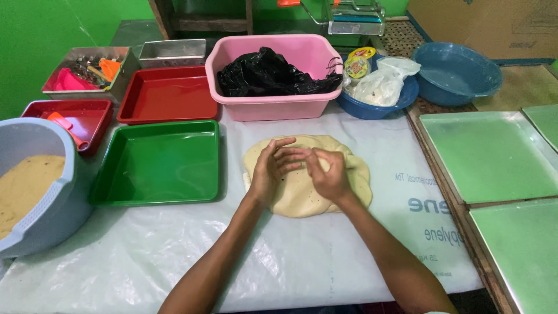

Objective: The recorder is kneading a large mass of dough and pulling off smaller pieces to shape them.

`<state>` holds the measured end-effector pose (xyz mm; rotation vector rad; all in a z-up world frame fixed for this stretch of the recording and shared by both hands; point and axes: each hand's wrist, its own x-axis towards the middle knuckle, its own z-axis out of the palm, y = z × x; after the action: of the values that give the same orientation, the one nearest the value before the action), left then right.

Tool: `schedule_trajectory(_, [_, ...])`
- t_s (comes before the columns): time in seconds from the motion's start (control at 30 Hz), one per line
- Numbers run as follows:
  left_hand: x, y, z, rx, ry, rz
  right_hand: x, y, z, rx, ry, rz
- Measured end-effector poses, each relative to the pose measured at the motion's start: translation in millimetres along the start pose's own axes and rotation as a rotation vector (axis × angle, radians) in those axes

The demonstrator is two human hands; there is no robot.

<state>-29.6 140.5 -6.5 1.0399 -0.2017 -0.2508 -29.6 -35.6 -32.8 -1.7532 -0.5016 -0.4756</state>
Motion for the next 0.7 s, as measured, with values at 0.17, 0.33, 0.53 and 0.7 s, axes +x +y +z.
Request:
schedule_trajectory(0.17, [-3,-7,3,-0.062,0.008,0.036,-7,-65,17,0.203,-0.149,0.061])
schedule_trajectory(0.33, [-9,-4,8,-0.202,-0.009,0.087,-10,-80,32,0.408,-0.234,0.160])
schedule_trajectory(0.53, [-12,11,11,-0.132,-0.055,0.066,1,-63,22,-0.467,-0.285,-0.255])
schedule_trajectory(0.7, [-4,3,7,-0.001,0.034,0.054,11,-93,9,-0.307,-0.273,-0.050])
